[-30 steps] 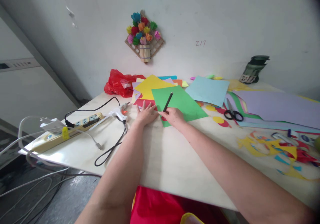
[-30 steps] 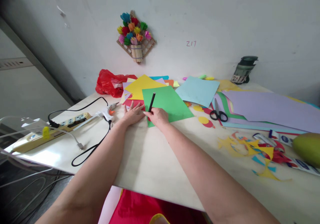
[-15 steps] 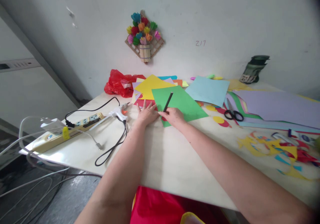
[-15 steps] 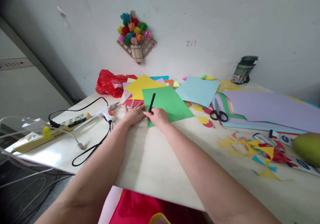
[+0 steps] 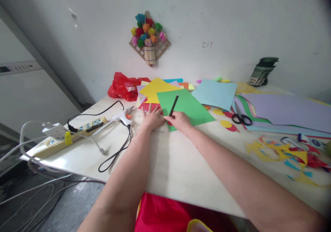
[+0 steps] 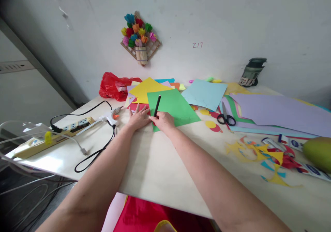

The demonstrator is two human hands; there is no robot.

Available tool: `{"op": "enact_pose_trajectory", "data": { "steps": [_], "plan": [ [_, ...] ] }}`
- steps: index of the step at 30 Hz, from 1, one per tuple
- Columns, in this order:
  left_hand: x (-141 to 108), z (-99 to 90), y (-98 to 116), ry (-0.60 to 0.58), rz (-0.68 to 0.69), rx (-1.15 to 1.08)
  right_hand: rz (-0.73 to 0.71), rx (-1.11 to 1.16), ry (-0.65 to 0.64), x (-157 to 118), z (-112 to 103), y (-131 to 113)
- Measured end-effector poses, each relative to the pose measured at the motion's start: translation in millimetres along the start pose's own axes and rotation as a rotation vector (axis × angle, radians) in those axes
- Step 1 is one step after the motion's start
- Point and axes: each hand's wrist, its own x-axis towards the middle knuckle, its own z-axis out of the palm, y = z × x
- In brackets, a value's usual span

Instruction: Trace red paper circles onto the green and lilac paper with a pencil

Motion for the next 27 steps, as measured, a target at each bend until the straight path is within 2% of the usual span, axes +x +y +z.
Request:
{"op": "enact_pose_trajectory", "data": {
  "steps": [14,27],
  "plan": [
    [2.9,7.8,-6.4,0.043,0.064,-0.03,0.017,0.006,-0.019,-0.4,-0.7,-0.1],
    [2.5,6.3,-3.2,0.034,0.06,-0.029,0.013,0.052,-0.029,0.1,-3.0,-0.1]
  ]
}}
